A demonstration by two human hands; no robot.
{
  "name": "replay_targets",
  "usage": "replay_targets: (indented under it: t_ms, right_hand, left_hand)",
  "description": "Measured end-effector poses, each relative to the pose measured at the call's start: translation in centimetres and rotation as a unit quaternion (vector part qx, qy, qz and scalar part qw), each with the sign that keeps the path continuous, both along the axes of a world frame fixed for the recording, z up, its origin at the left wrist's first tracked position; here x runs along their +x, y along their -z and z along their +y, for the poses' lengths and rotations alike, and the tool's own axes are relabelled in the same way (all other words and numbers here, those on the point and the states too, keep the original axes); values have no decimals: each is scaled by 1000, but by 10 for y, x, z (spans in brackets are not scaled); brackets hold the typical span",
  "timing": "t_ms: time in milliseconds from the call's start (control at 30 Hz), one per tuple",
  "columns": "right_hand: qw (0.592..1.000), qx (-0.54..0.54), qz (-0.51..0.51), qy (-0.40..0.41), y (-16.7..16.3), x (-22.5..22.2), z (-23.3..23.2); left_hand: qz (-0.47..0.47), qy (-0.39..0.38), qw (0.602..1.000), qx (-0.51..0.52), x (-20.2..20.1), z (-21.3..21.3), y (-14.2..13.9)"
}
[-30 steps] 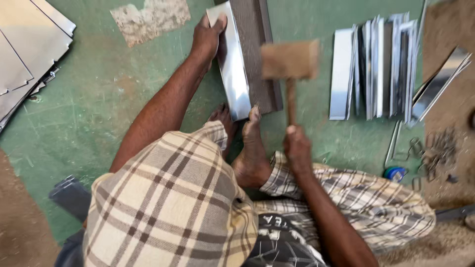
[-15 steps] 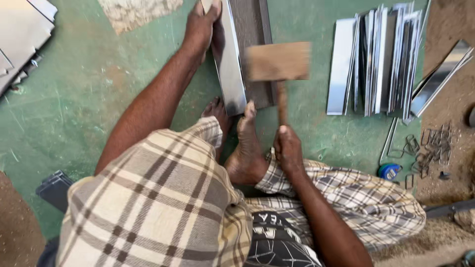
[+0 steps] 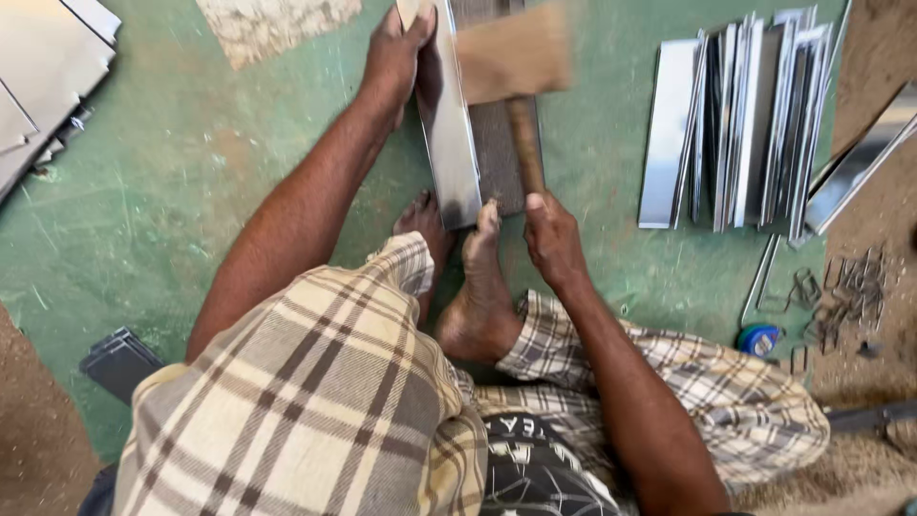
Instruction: The person sits on the floor and uses a wooden mallet to bend rectangular metal sheets along a metal rail. They repeatedly pick up sheets, position them on the rail, and strike them to create a fold, then place the finished pieces aside.
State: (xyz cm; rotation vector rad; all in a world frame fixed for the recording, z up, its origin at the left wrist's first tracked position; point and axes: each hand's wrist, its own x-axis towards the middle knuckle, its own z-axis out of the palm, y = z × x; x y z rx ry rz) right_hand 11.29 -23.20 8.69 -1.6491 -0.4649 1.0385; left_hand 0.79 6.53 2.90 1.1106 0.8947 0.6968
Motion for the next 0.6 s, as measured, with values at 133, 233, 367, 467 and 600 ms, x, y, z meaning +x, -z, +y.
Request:
replay_targets:
  t_ms: [133, 233, 367, 467, 600]
  right_hand:
    - [981, 153, 68, 99, 4, 3, 10]
    - [990, 100, -97, -36, 9, 6, 18]
    - [984, 65, 147, 79, 17, 13, 30]
    - [976, 132, 152, 86, 22, 18, 38]
    - [989, 90, 117, -14, 26, 23, 49]
  left_hand:
    - [-27, 4, 1000, 10, 0, 0, -3]
    - [33, -2, 999, -17, 0, -1, -3]
    - [-14, 10, 999, -36, -2, -2, -6]
    - [-28, 30, 999, -31, -1, -2, -7]
    - [-49, 20, 999, 0, -1, -4, -13]
